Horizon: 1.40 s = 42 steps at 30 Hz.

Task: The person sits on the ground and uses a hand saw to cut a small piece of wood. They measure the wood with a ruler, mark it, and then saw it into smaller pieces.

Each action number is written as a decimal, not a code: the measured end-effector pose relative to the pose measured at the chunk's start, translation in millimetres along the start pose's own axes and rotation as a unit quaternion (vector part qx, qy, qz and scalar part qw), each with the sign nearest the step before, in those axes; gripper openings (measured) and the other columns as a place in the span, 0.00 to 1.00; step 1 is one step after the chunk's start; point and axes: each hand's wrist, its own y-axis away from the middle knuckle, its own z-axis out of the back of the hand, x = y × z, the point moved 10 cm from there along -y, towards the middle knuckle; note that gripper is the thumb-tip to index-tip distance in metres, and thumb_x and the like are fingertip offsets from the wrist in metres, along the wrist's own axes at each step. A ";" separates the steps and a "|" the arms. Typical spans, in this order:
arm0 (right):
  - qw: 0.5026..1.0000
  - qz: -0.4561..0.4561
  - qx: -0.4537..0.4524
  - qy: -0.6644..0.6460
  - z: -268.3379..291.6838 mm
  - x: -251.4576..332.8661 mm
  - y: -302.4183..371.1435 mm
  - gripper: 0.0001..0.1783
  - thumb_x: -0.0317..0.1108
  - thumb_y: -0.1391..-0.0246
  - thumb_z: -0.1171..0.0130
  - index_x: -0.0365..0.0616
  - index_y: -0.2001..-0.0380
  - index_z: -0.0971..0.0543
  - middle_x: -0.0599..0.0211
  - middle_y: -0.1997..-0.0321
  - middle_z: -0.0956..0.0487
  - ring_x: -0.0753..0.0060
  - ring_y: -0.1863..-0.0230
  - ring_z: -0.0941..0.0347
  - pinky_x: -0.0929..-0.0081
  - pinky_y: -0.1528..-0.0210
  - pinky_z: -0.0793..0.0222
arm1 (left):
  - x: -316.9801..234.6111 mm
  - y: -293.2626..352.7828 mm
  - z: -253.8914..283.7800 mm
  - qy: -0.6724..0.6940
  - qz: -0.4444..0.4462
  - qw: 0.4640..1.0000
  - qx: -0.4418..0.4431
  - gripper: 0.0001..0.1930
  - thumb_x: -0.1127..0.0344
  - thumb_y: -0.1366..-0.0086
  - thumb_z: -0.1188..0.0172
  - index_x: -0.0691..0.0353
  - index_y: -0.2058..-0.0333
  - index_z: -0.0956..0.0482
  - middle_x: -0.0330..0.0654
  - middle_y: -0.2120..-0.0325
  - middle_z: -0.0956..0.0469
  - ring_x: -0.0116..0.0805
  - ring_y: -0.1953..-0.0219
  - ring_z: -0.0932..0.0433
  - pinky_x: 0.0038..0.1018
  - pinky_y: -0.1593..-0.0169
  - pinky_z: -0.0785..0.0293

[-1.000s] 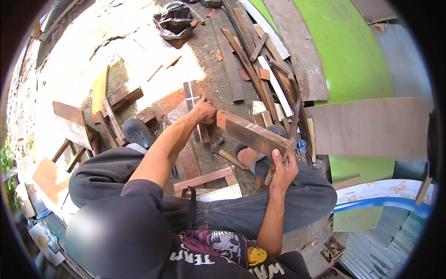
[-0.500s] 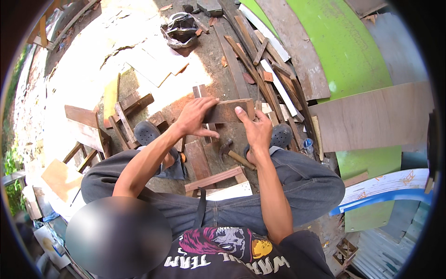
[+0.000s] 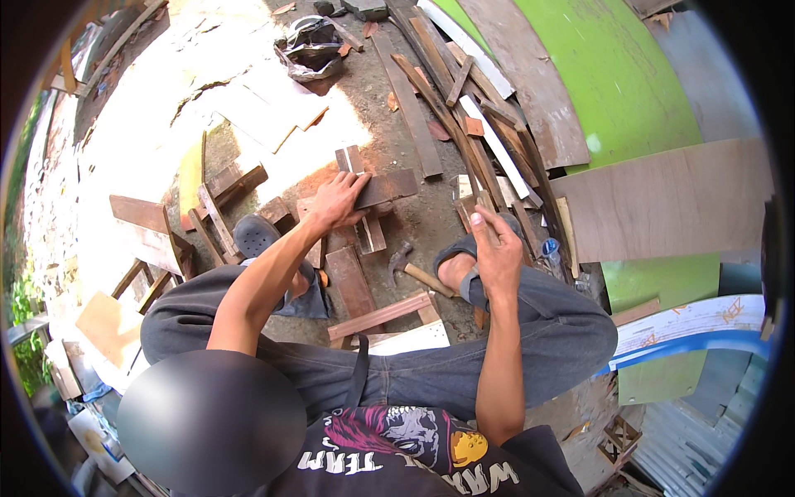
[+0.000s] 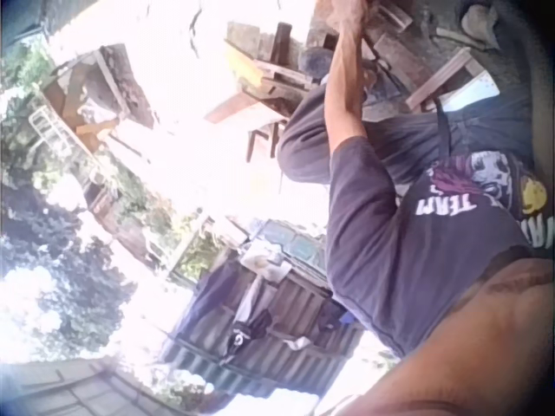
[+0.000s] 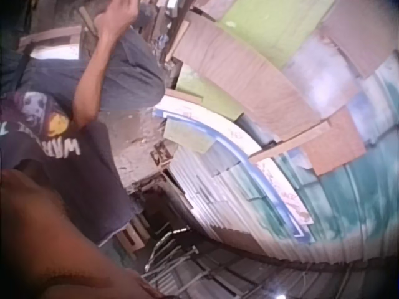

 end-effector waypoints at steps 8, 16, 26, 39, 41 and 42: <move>0.997 -0.047 0.010 -0.054 -1.7 9.3 40.8 0.31 0.38 0.36 0.40 0.30 0.35 0.31 0.48 0.58 0.18 0.58 0.55 0.19 0.65 0.51 0.26 | 17.6 -19.3 -31.0 -0.039 0.074 0.996 0.016 0.43 0.45 0.41 0.35 0.64 0.34 0.37 0.52 0.51 0.26 0.51 0.44 0.29 0.43 0.39 0.34; 0.998 0.029 0.039 -0.040 -61.5 -19.5 67.9 0.25 0.36 0.36 0.42 0.25 0.43 0.24 0.35 0.51 0.18 0.48 0.50 0.18 0.65 0.49 0.24 | 22.1 -28.4 -29.9 0.005 0.134 0.990 -0.053 0.30 0.41 0.31 0.51 0.66 0.49 0.25 0.54 0.55 0.24 0.50 0.47 0.27 0.46 0.45 0.33; 0.996 0.024 0.062 -0.059 -96.5 -68.1 64.5 0.22 0.33 0.37 0.42 0.28 0.45 0.22 0.39 0.49 0.18 0.45 0.48 0.18 0.65 0.47 0.25 | 35.8 -42.2 -36.7 0.015 0.259 0.963 -0.074 0.23 0.51 0.30 0.56 0.65 0.56 0.22 0.54 0.58 0.21 0.52 0.51 0.23 0.51 0.48 0.32; 0.942 -0.236 0.192 -0.141 -116.9 -122.9 83.5 0.24 0.31 0.35 0.46 0.31 0.38 0.27 0.47 0.43 0.19 0.61 0.43 0.22 0.69 0.41 0.29 | 53.5 -39.5 -33.6 0.052 0.387 0.919 -0.061 0.25 0.49 0.29 0.57 0.61 0.59 0.15 0.48 0.55 0.17 0.47 0.47 0.22 0.48 0.43 0.33; 0.958 -0.198 0.171 -0.121 -116.2 -121.9 74.7 0.24 0.31 0.34 0.45 0.31 0.38 0.27 0.47 0.41 0.20 0.62 0.41 0.23 0.70 0.39 0.30 | 49.7 -41.7 -32.6 0.049 0.385 0.920 -0.057 0.23 0.51 0.30 0.56 0.60 0.60 0.15 0.46 0.55 0.17 0.45 0.48 0.21 0.46 0.43 0.33; 0.962 -0.188 0.162 -0.114 -116.8 -121.8 71.0 0.24 0.32 0.34 0.45 0.32 0.38 0.27 0.47 0.41 0.20 0.62 0.40 0.24 0.70 0.39 0.31 | 49.9 -42.2 -33.7 0.050 0.381 0.921 -0.059 0.23 0.51 0.30 0.56 0.60 0.60 0.15 0.46 0.56 0.17 0.45 0.48 0.21 0.45 0.42 0.33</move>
